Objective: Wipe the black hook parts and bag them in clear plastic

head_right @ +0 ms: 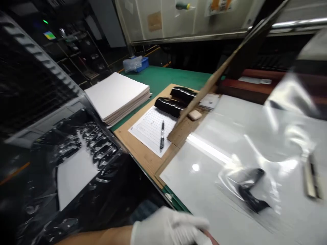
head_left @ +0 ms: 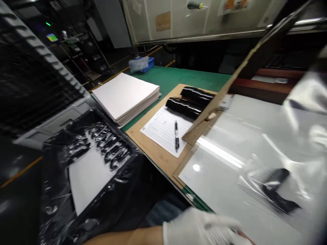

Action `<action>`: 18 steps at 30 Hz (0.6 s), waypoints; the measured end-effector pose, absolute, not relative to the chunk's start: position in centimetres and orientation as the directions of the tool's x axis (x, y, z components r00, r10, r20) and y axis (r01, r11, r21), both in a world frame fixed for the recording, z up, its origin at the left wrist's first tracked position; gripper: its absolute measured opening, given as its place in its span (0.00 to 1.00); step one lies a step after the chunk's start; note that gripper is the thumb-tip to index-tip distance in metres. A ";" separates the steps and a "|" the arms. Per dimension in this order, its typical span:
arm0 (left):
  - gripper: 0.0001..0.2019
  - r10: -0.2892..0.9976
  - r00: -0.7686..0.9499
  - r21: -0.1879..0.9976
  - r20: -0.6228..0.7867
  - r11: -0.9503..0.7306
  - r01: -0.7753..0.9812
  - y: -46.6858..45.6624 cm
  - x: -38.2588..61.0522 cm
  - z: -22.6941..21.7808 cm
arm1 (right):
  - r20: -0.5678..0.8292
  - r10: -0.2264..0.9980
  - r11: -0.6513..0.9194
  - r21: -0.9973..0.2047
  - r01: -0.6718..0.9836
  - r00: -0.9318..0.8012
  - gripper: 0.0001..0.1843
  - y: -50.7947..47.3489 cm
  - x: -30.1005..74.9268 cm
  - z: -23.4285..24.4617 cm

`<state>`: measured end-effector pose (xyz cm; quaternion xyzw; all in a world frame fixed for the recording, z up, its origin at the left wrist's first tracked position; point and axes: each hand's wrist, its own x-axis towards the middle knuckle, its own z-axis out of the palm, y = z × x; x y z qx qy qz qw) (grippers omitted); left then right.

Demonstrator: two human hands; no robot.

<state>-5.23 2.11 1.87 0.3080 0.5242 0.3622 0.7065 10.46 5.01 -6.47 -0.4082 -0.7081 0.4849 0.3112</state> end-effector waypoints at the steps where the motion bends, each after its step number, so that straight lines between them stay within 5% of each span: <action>1: 0.39 0.834 0.175 0.812 -0.523 0.550 -0.195 2.0 -5.1 2.2 | 0.010 0.898 0.169 -0.931 0.324 -0.440 0.26 5.1 12.4 -5.8; 4: 0.36 0.799 0.214 0.773 -0.563 0.600 -0.206 1.7 -4.8 2.8 | -0.163 0.917 0.014 -0.899 0.438 -0.363 0.22 4.1 17.6 -2.2; 8: 0.35 0.717 0.193 0.681 -0.669 0.696 -0.225 1.9 -3.3 2.6 | -0.334 0.896 -0.230 -0.912 0.340 -0.292 0.23 2.2 18.4 1.3; 10: 0.33 0.720 0.008 0.677 -0.694 0.657 -0.332 1.9 -1.9 2.6 | -0.258 0.952 -0.197 -0.930 0.312 -0.167 0.23 1.6 16.8 1.0; 13: 0.26 0.688 -0.128 0.646 -0.714 0.577 -0.499 2.0 -0.2 2.9 | 0.032 0.999 0.046 -0.886 0.460 -0.037 0.24 1.0 14.6 -0.2; 18: 0.24 0.614 0.223 0.442 -0.757 0.733 -0.517 1.8 0.2 3.0 | 0.270 0.944 0.328 -0.719 0.613 -0.189 0.28 2.0 15.6 0.5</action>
